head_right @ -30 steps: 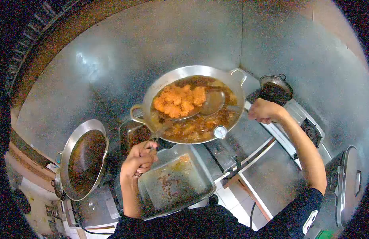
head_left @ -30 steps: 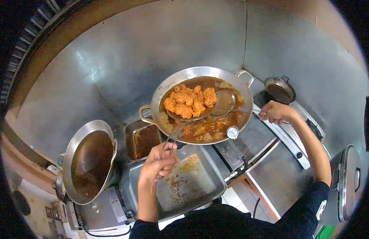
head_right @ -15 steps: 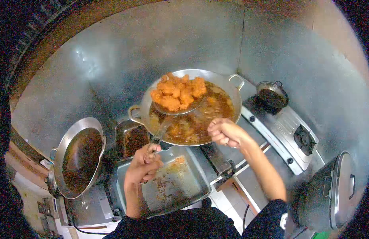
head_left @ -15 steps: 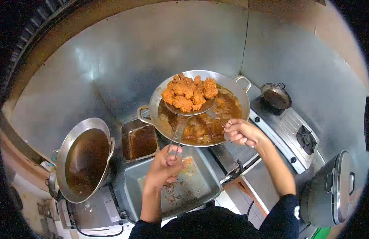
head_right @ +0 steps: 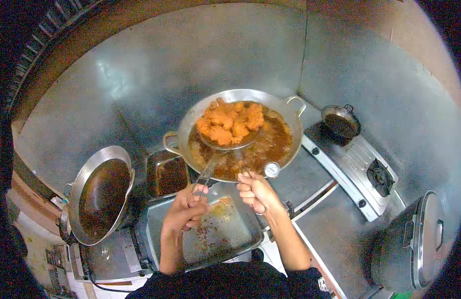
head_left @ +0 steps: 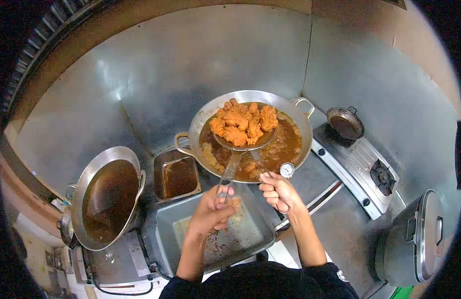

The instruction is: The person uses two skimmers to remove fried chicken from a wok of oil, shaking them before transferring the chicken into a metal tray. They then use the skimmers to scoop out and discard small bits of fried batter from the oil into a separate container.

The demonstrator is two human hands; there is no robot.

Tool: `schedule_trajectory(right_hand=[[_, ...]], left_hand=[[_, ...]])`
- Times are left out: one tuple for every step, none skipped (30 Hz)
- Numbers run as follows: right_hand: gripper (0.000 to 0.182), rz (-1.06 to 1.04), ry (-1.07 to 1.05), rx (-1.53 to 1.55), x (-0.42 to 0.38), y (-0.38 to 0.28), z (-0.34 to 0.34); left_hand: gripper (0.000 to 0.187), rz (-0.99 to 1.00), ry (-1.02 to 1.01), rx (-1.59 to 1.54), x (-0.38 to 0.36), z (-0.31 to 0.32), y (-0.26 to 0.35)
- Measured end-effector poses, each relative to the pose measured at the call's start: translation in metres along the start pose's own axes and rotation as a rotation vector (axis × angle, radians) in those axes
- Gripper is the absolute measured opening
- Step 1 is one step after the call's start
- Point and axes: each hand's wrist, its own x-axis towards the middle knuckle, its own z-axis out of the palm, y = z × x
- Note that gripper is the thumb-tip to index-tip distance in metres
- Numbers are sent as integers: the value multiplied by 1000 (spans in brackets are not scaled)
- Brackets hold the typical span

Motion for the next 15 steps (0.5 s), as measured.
schedule_trajectory(right_hand=[[11,-1,-5,3,-2,1,1],[12,-9,22,-3,-7,2,5],[12,-19,48,-16,-13,2,13],[13,-33,71,-29,-17,1,19],[14,-37,82,-45,-19,0,21],[14,-44,94,-61,-19,0,24],[15,-46,109,-71,-21,0,24],[17,-113,29,-36,-11,3,12],[19,-131,48,-58,-12,2,17],[19,-125,45,-44,-18,0,24],[19,-120,39,-33,-22,-3,30],[19,-115,43,-46,-19,-6,27],[18,-107,51,-57,-14,-7,19],[18,-90,66,-64,-15,-2,14],[18,-70,78,-45,-22,5,16]], left_hand=[[38,-4,-6,-5,-1,2,0],[38,-9,-13,-13,-2,5,0],[37,-11,2,3,-3,9,1],[37,-8,17,21,-4,13,3],[37,-4,32,42,-3,15,6],[37,17,29,55,-2,13,7],[38,31,27,68,-1,12,7],[38,30,28,74,-3,11,4],[37,-4,18,57,-5,12,2],[36,-24,6,42,-1,13,6],[35,-38,-5,26,0,14,8],[34,-8,-47,9,0,12,2],[34,11,-46,17,3,10,1],[35,18,-43,19,5,9,-3],[36,26,-38,20,3,10,-7]])
